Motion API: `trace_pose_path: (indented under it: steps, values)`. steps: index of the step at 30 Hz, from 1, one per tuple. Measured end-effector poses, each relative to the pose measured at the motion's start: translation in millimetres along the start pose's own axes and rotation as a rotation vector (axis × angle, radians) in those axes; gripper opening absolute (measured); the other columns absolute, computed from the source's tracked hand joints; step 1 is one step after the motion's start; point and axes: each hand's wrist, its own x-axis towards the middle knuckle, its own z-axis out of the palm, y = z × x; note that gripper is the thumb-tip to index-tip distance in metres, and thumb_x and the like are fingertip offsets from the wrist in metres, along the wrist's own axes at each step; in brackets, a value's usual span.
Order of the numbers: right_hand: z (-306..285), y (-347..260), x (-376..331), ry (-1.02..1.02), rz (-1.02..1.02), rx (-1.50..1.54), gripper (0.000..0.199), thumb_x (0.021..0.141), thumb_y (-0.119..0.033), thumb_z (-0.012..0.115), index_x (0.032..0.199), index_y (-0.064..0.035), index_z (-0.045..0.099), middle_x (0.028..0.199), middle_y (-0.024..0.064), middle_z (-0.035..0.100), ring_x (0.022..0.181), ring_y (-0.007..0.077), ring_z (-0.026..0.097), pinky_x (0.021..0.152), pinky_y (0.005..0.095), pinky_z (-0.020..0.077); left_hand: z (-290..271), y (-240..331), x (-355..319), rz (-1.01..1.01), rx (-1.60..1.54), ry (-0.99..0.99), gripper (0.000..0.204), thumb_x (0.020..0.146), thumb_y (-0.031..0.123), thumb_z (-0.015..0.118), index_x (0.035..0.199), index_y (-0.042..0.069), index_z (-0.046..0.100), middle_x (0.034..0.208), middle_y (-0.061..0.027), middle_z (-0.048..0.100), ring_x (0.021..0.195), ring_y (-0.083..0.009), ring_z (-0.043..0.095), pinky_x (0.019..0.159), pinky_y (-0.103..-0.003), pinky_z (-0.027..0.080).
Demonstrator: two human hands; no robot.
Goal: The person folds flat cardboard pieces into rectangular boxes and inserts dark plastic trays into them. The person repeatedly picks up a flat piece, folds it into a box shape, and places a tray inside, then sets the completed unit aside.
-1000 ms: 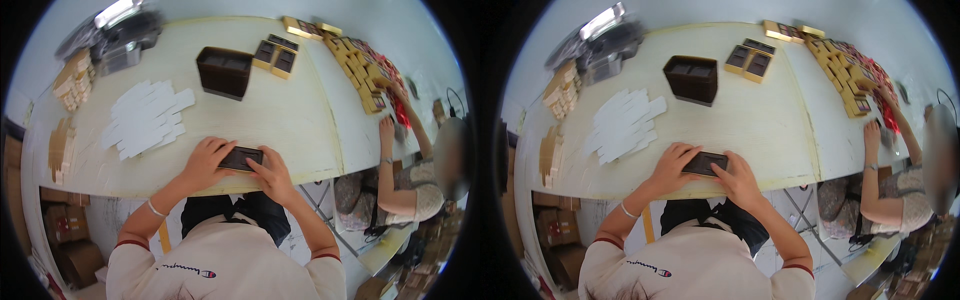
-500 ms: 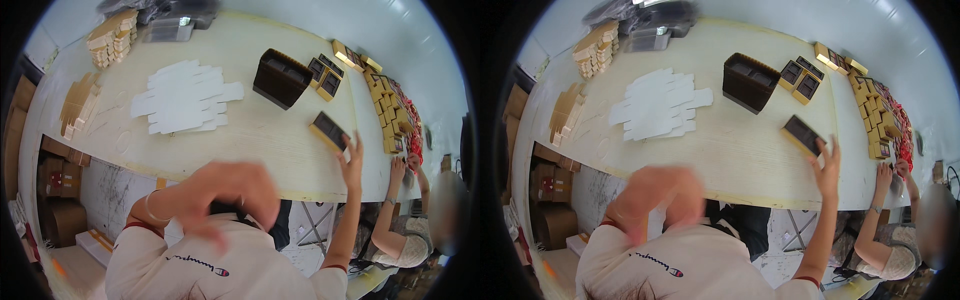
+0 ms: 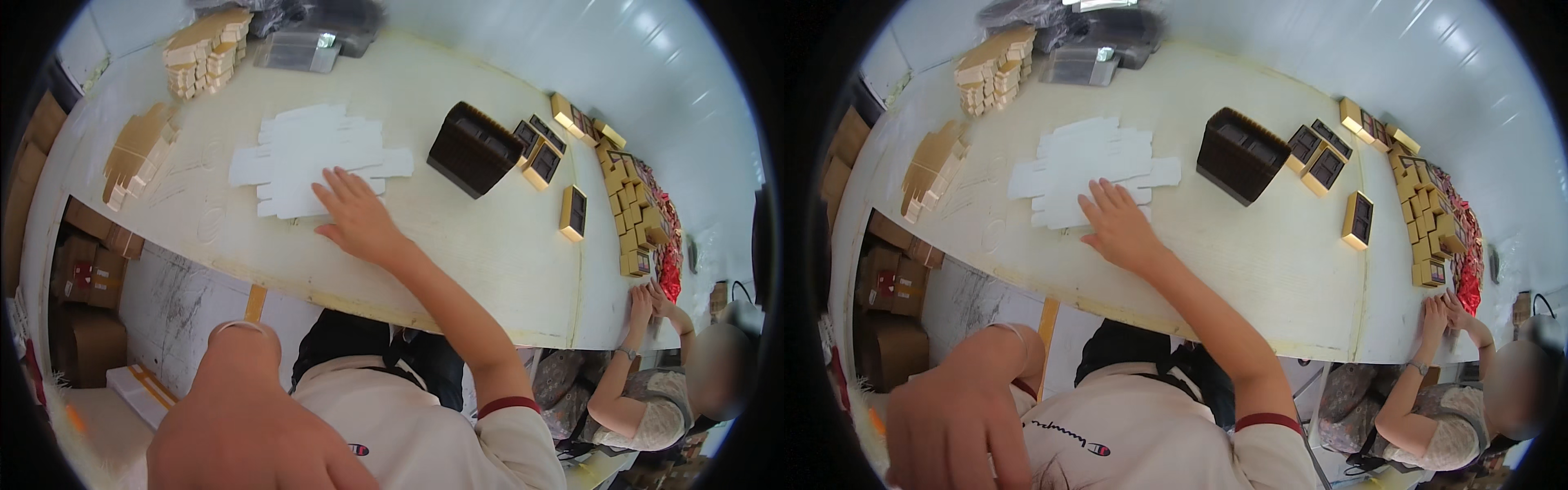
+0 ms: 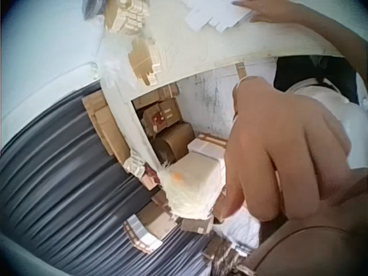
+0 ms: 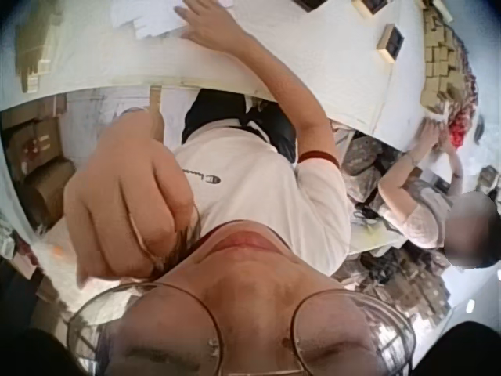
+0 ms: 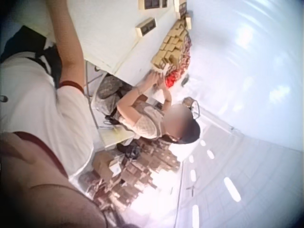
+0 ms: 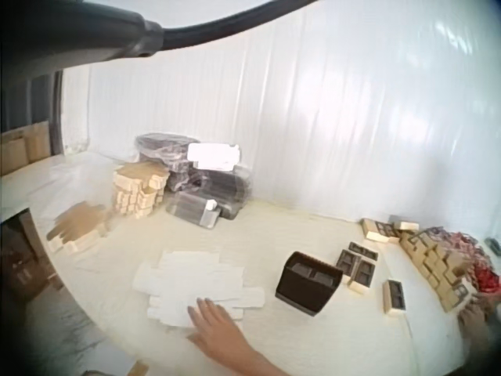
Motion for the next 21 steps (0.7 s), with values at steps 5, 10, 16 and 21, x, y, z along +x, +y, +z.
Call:
trace_pose_path:
  steps: [5,10,16,21]
  values:
    - [-2.7,17.2,14.2,-0.251,0.07,0.057,0.042,0.079,-0.013,0.071,0.116,0.0015,0.058,0.127,0.0172,0.056,0.119,0.034,0.051,0.104,0.0456,0.038,-22.5,-0.8,-33.3,0.025,0.158,-0.132,0.041,0.096,0.04,0.055,0.079,0.004,0.067,0.086,-0.0088,0.065,0.071,-0.0213,0.058,0.065,-0.032,0.047]
    - [-25.8,17.8,25.5,-0.361,0.089,0.287,0.031,0.081,-0.007,0.067,0.109,0.0032,0.059,0.113,0.0199,0.062,0.108,0.037,0.055,0.095,0.0423,0.0448,-26.8,-2.4,-81.2,0.019,0.239,0.09,0.043,0.091,0.047,0.06,0.088,0.005,0.066,0.085,-0.0075,0.064,0.076,-0.0242,0.056,0.064,-0.034,0.043]
    - [-35.4,8.5,24.6,-0.098,0.046,0.111,0.015,0.08,-0.005,0.06,0.094,0.0003,0.059,0.092,0.0167,0.062,0.09,0.0339,0.059,0.08,0.0409,0.0481,-34.5,-23.5,-107.6,-0.016,0.571,0.46,0.037,0.086,0.044,0.066,0.087,0.007,0.065,0.088,-0.0085,0.065,0.077,-0.0225,0.054,0.066,-0.034,0.042]
    - [-109.0,-42.8,-36.6,0.332,-0.285,-0.232,0.013,0.074,-0.004,0.064,0.085,0.0014,0.059,0.084,0.0141,0.06,0.079,0.0312,0.061,0.081,0.0451,0.0526,-25.0,-40.2,-101.8,-0.074,1.98,0.608,0.035,0.076,0.036,0.075,0.099,0.012,0.064,0.101,-0.0095,0.063,0.086,-0.0281,0.054,0.078,-0.04,0.042]
